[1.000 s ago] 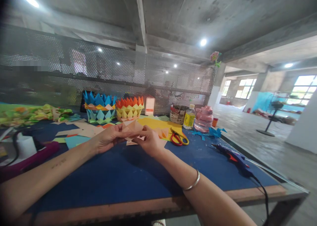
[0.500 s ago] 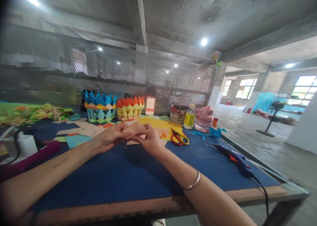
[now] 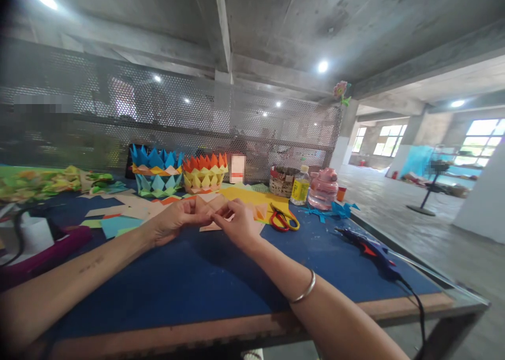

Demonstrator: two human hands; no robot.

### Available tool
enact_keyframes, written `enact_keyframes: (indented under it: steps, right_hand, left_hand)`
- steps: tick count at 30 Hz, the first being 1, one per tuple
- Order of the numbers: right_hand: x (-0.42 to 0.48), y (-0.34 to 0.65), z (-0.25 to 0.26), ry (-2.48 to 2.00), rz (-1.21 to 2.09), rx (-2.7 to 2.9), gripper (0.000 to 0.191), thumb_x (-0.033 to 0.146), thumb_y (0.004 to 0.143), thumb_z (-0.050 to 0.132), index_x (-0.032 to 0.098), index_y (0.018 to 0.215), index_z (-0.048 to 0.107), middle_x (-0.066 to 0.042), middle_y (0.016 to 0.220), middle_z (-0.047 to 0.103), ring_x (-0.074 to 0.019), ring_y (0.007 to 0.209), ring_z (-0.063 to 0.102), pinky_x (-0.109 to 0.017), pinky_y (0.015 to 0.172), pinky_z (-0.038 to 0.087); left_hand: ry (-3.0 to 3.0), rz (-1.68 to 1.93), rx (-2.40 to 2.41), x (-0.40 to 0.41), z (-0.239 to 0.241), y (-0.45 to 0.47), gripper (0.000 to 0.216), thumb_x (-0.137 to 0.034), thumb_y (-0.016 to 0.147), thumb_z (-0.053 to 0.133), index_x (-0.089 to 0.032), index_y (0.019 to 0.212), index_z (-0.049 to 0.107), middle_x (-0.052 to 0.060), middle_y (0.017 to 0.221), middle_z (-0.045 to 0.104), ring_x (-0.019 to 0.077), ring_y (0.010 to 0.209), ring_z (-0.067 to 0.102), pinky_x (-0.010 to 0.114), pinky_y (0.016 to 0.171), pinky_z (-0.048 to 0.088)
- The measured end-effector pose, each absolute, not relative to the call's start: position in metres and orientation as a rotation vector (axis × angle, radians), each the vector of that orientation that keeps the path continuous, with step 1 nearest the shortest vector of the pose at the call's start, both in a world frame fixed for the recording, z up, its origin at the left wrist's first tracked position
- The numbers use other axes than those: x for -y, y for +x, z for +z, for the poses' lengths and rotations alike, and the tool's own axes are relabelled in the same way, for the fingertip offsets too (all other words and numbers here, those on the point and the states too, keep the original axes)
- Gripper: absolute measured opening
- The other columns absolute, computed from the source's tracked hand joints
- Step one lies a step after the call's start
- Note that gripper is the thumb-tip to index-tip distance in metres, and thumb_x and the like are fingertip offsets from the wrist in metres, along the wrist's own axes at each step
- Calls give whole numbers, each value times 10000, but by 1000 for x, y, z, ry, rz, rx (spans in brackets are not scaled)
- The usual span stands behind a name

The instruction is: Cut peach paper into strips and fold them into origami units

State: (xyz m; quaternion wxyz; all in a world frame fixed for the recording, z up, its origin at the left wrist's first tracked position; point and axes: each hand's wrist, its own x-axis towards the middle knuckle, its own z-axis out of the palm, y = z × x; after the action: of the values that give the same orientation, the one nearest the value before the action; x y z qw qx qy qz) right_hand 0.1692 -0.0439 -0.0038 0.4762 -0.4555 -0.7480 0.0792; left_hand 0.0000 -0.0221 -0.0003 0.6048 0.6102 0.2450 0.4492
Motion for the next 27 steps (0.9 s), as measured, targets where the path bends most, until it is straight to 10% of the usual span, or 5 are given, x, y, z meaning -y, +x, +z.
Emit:
enact_keyframes:
  steps: [27]
  right_hand:
    - [46, 165, -3, -1043, 569, 1649, 496, 274, 667, 647, 170, 1073, 381, 87, 566, 487, -98, 514, 476, -208, 498, 357]
  left_hand:
    - [1387, 1146, -702, 23, 0, 1, 297, -275, 513, 805, -139, 735, 663, 15, 705, 674, 115, 636, 614, 233, 655, 492]
